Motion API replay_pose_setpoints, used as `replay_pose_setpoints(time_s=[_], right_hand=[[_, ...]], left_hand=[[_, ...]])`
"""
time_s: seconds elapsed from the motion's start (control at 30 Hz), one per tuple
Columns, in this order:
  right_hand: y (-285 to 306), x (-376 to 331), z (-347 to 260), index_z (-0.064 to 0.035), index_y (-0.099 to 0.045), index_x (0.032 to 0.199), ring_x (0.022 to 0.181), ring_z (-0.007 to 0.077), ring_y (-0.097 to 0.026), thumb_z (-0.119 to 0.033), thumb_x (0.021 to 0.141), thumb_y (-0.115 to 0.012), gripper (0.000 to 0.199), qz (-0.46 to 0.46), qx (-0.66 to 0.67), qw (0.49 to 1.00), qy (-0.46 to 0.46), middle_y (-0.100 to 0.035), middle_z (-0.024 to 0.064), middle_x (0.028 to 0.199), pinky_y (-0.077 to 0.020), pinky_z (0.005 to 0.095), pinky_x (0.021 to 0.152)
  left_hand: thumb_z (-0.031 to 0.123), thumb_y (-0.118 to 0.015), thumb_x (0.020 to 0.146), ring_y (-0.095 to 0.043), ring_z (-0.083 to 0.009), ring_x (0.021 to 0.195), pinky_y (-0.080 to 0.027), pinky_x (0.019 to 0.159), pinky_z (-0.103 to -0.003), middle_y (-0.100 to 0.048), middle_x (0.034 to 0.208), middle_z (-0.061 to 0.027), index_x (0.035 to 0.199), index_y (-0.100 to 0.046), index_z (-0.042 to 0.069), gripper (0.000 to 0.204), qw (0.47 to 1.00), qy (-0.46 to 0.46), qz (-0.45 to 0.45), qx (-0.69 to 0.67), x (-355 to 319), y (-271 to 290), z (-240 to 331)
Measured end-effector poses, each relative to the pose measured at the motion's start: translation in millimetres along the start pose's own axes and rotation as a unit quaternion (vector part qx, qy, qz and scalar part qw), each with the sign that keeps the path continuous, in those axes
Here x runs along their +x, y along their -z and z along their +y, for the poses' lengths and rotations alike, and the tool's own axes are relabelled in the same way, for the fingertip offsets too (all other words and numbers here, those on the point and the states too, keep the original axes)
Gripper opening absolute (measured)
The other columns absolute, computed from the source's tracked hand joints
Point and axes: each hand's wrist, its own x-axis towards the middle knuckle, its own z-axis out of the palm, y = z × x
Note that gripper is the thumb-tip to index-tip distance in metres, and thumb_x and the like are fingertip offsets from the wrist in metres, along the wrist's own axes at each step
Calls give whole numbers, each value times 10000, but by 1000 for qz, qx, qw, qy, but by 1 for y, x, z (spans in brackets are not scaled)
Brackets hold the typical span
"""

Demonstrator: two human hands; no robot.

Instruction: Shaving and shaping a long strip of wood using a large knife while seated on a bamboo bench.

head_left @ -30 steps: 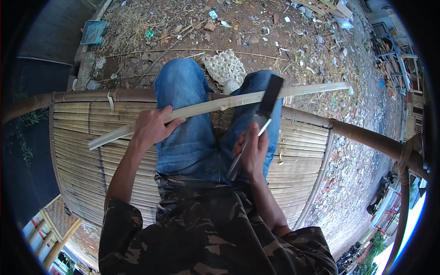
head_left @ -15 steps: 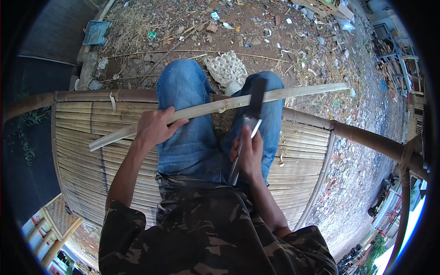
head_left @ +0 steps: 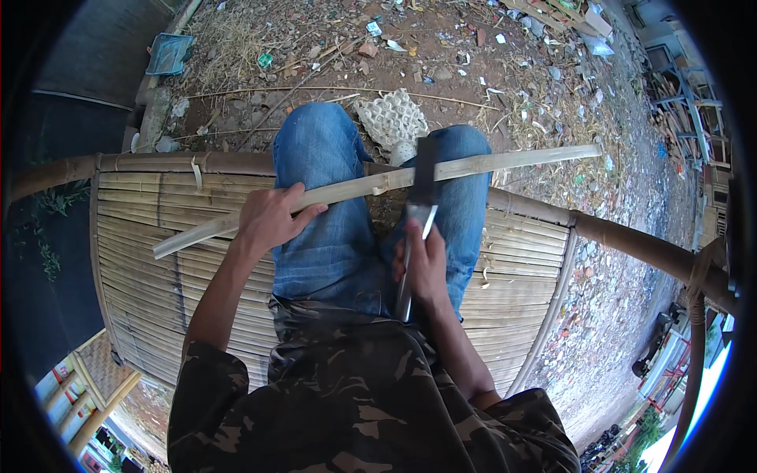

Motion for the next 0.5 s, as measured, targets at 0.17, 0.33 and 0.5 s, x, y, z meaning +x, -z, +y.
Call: replay_pose_setpoints(time_s=[0.17, 0.33, 0.5], right_hand=[[-5, -6, -29, -80, -447, 987, 454, 100, -444, -399, 1030, -457, 322, 85, 119, 988, 57, -459, 18, 663, -386, 261, 408], [-5, 1, -14, -80, -462, 993, 441, 107, -447, -437, 1019, -460, 358, -68, -50, 991, -100, -472, 29, 652, -381, 260, 399], [1, 2, 1, -65, -458, 1006, 446, 113, -449, -444, 1019, -453, 379, -89, -126, 976, -154, -468, 36, 679, -393, 270, 409]], left_hand=[[591, -595, 879, -628, -317, 496, -468, 437, -414, -595, 531, -126, 762, -584, 78, 526, 1000, 3, -8, 0, 1, 0, 0], [582, -594, 884, -624, -315, 493, -470, 439, -413, -598, 535, -126, 762, -580, 80, 517, 1000, 5, -10, 7, 5, 2, 0], [540, -638, 871, -626, -330, 527, -469, 474, -414, -605, 580, -147, 770, -578, 69, 486, 999, 18, -31, 12, 2, 6, 8]])
